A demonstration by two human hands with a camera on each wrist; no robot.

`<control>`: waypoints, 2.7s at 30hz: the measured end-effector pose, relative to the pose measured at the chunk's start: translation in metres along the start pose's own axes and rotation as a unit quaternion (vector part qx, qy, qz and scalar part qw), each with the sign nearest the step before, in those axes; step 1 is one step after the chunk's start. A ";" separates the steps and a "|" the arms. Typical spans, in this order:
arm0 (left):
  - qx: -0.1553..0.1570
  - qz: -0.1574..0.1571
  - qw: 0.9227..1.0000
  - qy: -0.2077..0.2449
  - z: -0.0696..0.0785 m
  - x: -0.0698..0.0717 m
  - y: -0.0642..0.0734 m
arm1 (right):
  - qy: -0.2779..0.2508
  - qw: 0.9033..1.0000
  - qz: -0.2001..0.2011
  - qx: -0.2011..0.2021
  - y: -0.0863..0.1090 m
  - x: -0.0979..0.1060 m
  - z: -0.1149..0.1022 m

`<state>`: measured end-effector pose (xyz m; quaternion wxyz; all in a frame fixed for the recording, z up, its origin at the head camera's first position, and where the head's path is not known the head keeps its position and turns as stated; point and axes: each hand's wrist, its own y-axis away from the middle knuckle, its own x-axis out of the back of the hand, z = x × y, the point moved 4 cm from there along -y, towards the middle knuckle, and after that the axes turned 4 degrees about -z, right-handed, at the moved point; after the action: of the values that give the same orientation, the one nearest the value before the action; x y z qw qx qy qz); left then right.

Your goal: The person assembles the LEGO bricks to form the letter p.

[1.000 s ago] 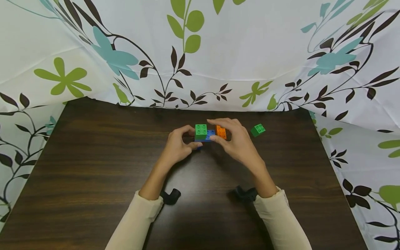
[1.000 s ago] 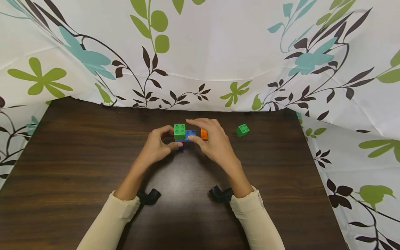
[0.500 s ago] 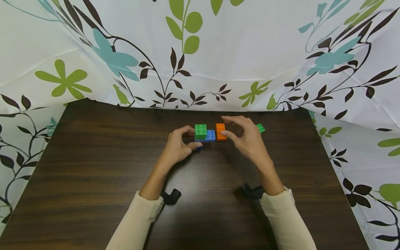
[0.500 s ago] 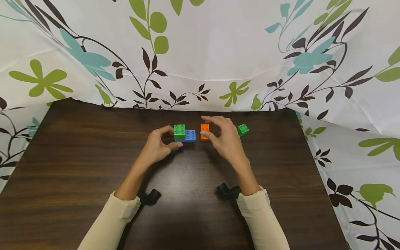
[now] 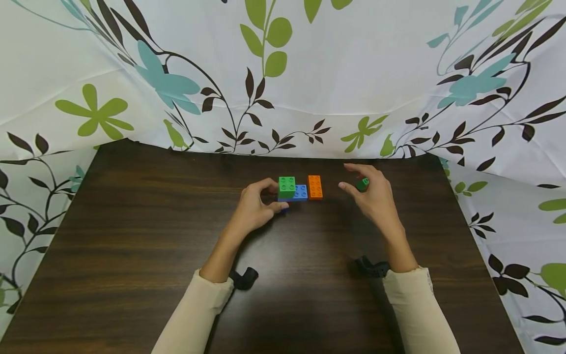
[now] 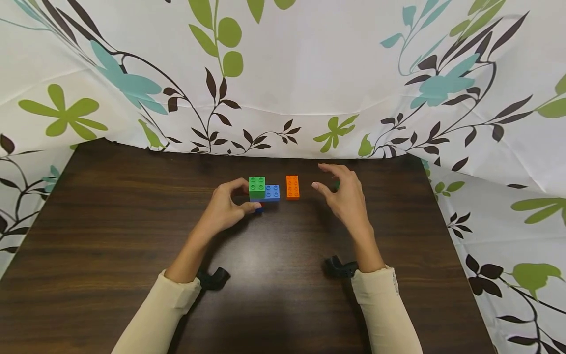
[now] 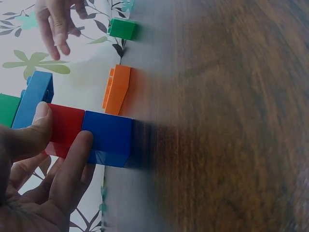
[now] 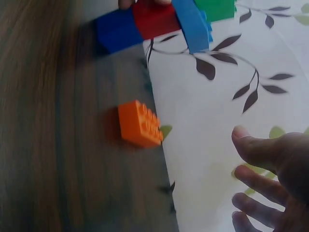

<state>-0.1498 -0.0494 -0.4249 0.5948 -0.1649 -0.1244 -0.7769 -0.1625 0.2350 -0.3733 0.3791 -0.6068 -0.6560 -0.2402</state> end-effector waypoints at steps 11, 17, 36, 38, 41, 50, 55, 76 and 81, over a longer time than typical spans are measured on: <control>0.002 -0.001 1.000 -0.001 -0.001 -0.001 -0.001 | 0.034 0.999 -0.028 -0.031 -0.006 0.009 0.032; 0.004 0.002 1.000 0.004 -0.001 -0.001 -0.001 | 0.037 0.998 -0.024 -0.050 -0.005 0.009 0.046; 0.008 0.004 1.000 0.006 -0.001 -0.001 0.000 | 0.031 0.993 -0.012 -0.112 -0.005 0.002 0.077; 0.008 0.003 1.000 0.007 -0.001 -0.001 0.000 | 0.031 0.992 -0.013 -0.121 -0.005 0.001 0.079; 0.009 0.002 1.000 0.009 -0.001 -0.001 0.000 | 0.038 0.990 -0.015 -0.133 -0.004 0.001 0.081; 0.009 0.001 1.000 0.011 -0.001 0.000 0.001 | 0.037 0.984 -0.024 -0.171 0.001 -0.001 0.088; 0.014 0.001 1.000 0.001 -0.001 -0.001 0.001 | 0.033 0.980 -0.016 -0.197 0.004 -0.002 0.091; 0.021 -0.001 0.999 -0.040 0.003 -0.006 0.006 | -0.010 0.989 0.045 -0.141 0.010 0.009 0.067; 0.026 -0.015 0.999 -0.042 0.000 -0.006 0.007 | -0.016 0.993 0.042 -0.106 0.011 0.012 0.050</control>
<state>-0.1413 -0.0463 -0.4272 0.5815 -0.1795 -0.1719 -0.7746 -0.1614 0.2830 -0.3953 0.3119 -0.6744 -0.6065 -0.2829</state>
